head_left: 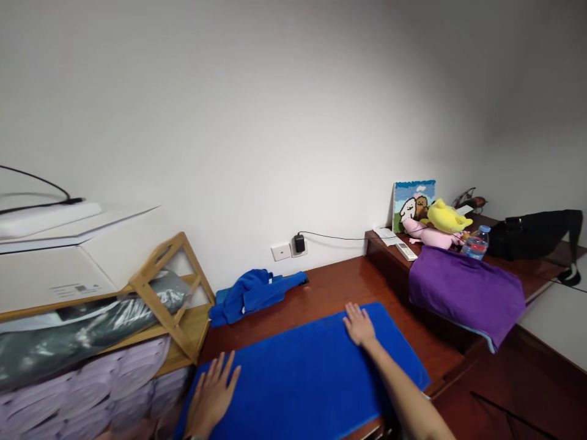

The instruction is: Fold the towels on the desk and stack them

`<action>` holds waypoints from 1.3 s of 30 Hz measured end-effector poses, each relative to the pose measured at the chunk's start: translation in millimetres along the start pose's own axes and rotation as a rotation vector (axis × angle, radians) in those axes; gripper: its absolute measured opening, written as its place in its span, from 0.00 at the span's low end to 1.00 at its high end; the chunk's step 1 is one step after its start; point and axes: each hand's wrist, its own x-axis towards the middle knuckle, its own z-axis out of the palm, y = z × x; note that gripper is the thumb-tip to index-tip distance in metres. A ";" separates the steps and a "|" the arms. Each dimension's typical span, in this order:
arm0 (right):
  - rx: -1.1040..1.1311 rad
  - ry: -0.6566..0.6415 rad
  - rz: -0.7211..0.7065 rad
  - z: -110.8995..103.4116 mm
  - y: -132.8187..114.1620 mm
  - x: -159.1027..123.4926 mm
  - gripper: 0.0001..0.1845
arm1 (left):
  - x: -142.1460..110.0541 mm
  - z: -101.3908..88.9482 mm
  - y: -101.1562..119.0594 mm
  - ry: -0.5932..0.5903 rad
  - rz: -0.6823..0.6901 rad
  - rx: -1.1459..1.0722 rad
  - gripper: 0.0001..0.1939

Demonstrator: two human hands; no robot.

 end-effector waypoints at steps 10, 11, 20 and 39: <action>-0.061 -0.026 0.215 -24.2 109.2 -9.4 0.37 | -15.3 -37.3 -15.7 -0.028 -0.025 -0.003 0.37; -0.056 0.005 0.207 -24.5 100.2 -11.7 0.37 | -20.4 -41.0 -13.8 -0.017 -0.010 -0.017 0.37; 0.225 0.109 -0.443 22.5 -117.3 -88.6 0.33 | -85.4 -26.7 -2.4 0.116 0.094 -0.100 0.35; 0.048 -0.005 -0.238 17.9 -51.2 -10.0 0.34 | -18.0 -14.7 15.1 0.078 0.095 -0.095 0.37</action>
